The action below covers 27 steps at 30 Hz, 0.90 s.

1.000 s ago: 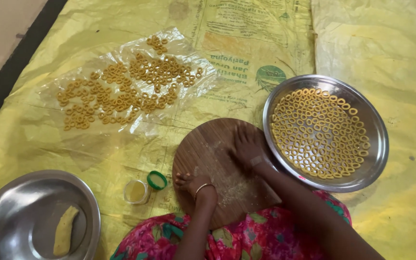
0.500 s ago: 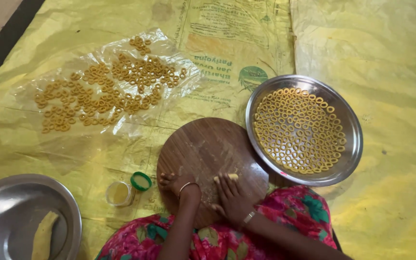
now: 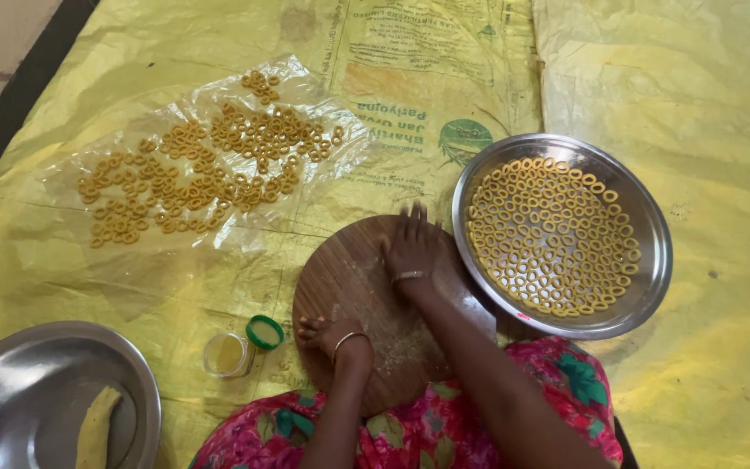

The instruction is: The person rolls small pieces of dough into thin ropes on a wooden board, then shapes them into rings and places them into a metal tray. The process is repeated continuously with additional dough pieces.

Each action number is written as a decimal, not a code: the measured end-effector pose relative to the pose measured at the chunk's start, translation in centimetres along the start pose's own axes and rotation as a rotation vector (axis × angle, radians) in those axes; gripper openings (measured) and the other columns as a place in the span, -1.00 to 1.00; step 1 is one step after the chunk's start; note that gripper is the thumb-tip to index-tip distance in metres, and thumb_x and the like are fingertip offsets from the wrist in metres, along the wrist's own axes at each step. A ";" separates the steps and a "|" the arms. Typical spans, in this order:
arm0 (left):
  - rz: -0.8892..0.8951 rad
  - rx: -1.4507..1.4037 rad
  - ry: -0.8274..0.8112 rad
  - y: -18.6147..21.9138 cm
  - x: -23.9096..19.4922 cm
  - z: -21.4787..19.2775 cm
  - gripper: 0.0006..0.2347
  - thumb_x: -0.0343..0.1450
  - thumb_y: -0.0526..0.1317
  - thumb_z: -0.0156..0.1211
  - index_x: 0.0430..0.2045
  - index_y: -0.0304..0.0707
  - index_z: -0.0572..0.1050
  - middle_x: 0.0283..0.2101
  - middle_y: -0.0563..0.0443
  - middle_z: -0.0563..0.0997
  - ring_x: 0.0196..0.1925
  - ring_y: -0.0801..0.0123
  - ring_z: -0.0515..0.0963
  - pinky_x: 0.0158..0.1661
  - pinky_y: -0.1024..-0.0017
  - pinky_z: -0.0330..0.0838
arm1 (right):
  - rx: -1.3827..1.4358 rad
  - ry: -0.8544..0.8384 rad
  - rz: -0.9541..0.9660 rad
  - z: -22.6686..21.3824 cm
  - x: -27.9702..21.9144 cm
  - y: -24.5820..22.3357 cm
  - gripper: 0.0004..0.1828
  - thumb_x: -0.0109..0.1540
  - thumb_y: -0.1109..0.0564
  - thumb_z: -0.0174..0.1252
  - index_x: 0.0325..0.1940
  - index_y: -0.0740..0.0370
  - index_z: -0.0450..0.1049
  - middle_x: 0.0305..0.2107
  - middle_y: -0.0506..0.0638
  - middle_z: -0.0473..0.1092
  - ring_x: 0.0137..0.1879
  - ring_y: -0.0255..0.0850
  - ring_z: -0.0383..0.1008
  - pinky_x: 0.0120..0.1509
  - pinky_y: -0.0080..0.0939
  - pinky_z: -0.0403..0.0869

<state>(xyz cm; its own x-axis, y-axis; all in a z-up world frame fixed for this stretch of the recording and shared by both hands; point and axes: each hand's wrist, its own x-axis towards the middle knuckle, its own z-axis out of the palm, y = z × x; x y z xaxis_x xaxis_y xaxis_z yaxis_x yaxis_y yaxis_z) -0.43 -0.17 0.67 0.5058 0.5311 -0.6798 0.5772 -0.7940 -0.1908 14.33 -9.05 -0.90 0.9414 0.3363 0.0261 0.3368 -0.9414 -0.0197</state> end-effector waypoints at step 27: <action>0.049 0.078 -0.062 -0.6 -1.4 -1.0 -0.20 0.30 -0.11 0.52 0.40 -0.45 0.18 0.51 -0.65 -0.21 0.50 -0.59 -0.10 0.30 -0.28 0.10 | 0.004 0.225 -0.476 3.3 -3.9 5.3 -0.22 0.36 -0.27 -0.21 0.61 0.02 -0.12 0.55 0.06 -0.23 0.64 0.08 -0.36 0.56 0.39 -0.38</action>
<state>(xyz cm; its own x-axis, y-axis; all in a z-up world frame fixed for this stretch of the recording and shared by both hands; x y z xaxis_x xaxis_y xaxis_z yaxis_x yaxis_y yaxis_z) -0.89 -0.15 2.45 0.4901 0.4735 -0.7319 0.4995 -0.8407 -0.2094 12.53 -15.21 -4.37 0.6567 0.7124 0.2474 0.7270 -0.6853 0.0433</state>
